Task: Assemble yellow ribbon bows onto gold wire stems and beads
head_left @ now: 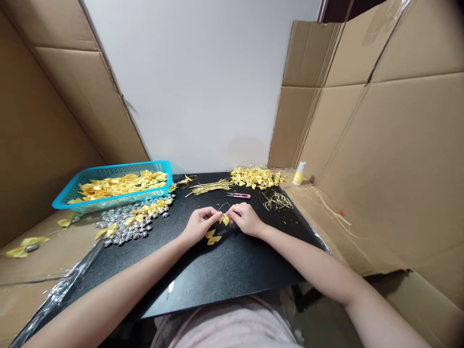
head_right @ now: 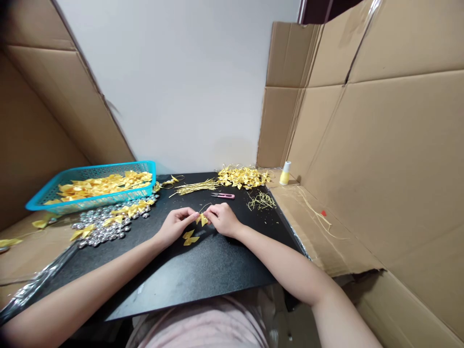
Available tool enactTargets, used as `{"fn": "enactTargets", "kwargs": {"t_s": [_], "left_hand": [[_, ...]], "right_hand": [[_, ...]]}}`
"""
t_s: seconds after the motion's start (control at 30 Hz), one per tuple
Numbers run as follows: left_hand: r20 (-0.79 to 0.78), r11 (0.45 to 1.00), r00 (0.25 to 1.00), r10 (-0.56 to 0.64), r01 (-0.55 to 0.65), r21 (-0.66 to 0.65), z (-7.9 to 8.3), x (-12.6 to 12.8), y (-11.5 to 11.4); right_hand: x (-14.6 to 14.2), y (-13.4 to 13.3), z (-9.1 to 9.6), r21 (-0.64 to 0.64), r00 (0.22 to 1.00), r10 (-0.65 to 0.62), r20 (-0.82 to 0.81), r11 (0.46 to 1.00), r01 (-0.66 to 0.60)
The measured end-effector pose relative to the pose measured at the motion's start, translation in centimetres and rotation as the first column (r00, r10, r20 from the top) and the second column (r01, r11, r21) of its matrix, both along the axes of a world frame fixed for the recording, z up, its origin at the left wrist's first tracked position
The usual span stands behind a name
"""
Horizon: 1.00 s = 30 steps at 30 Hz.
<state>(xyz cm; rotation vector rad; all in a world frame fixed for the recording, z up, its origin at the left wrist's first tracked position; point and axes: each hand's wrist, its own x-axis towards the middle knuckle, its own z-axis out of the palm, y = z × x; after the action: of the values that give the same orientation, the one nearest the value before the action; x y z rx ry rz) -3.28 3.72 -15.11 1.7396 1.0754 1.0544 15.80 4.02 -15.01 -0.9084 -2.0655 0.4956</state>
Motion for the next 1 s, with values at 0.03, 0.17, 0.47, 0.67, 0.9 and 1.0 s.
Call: {"fn": "enactTargets", "kwargs": {"t_s": [0.03, 0.17, 0.47, 0.67, 0.9, 1.0], "left_hand": [[0.017, 1.0, 1.0, 0.01, -0.01, -0.006, 0.0, 0.1, 0.0], [0.076, 0.999, 0.997, 0.015, -0.012, -0.049, -0.2, 0.2, 0.0], [0.025, 1.0, 1.0, -0.007, 0.007, 0.003, 0.4, -0.3, 0.2], [-0.194, 0.987, 0.978, -0.076, 0.101, 0.124, 1.1, -0.9, 0.3], [-0.311, 0.934, 0.928, -0.206, 0.281, 0.219, 0.5, -0.8, 0.3], [-0.325, 0.929, 0.913, -0.248, 0.319, 0.187, 0.4, -0.9, 0.3]], "right_hand": [[0.0, 0.0, -0.1, 0.007, 1.0, -0.007, -0.001, 1.0, 0.007], [-0.1, 0.1, -0.2, 0.024, 1.0, -0.009, -0.011, 1.0, 0.009], [0.5, 0.4, -0.2, 0.005, 1.0, 0.015, -0.001, 1.0, -0.015], [0.4, 0.6, -0.3, 0.021, 0.996, 0.039, 0.081, 0.999, -0.041], [0.6, 0.5, -0.4, 0.036, 0.975, 0.158, 0.154, 0.985, -0.166], [0.8, 0.5, -0.3, 0.025, 0.956, 0.213, 0.201, 0.975, -0.222]]}}
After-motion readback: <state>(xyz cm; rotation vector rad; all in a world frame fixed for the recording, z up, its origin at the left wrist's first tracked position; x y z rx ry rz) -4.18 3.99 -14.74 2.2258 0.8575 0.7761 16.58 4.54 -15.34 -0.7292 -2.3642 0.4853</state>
